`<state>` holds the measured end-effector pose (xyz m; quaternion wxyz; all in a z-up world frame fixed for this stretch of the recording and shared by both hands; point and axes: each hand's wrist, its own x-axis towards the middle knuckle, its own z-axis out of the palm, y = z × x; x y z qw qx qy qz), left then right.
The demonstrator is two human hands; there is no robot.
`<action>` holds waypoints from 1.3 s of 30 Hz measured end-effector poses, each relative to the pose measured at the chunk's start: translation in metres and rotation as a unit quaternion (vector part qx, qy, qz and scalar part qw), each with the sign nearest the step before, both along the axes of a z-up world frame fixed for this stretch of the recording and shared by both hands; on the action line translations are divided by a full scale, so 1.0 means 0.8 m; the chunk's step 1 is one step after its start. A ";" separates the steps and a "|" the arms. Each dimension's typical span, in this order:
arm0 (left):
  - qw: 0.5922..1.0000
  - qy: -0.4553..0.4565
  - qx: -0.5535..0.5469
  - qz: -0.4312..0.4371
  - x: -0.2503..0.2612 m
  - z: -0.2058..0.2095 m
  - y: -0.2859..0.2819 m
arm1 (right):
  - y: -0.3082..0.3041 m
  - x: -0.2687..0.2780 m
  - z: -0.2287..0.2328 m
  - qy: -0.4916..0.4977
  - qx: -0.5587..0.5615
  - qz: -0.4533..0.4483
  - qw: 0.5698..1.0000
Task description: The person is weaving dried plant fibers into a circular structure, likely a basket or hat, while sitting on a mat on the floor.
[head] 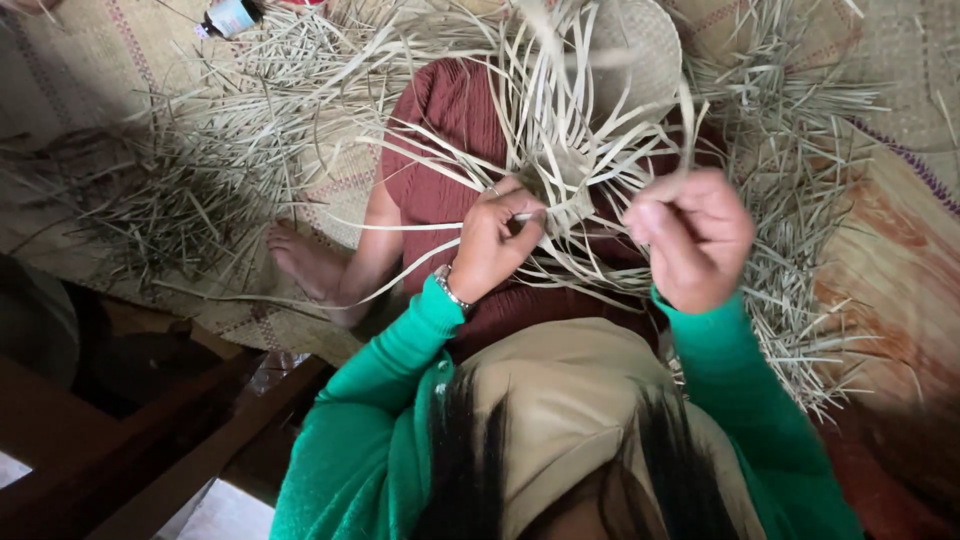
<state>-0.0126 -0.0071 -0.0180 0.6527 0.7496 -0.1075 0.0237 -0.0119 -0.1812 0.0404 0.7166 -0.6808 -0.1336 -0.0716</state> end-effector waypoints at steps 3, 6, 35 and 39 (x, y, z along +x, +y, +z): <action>0.999 -0.025 0.023 0.017 -0.003 0.014 -0.003 | 0.005 -0.006 -0.019 0.044 -0.101 0.023 0.994; 0.999 -0.030 0.015 0.022 -0.004 0.015 -0.006 | 0.011 -0.014 -0.030 0.067 -0.248 0.068 0.964; 0.999 -0.051 0.006 0.008 -0.007 0.002 -0.012 | 0.003 -0.022 -0.061 0.096 -0.385 0.033 0.917; 0.998 -0.056 0.022 -0.002 -0.007 -0.003 -0.015 | 0.006 -0.023 -0.072 0.028 -0.527 0.003 0.850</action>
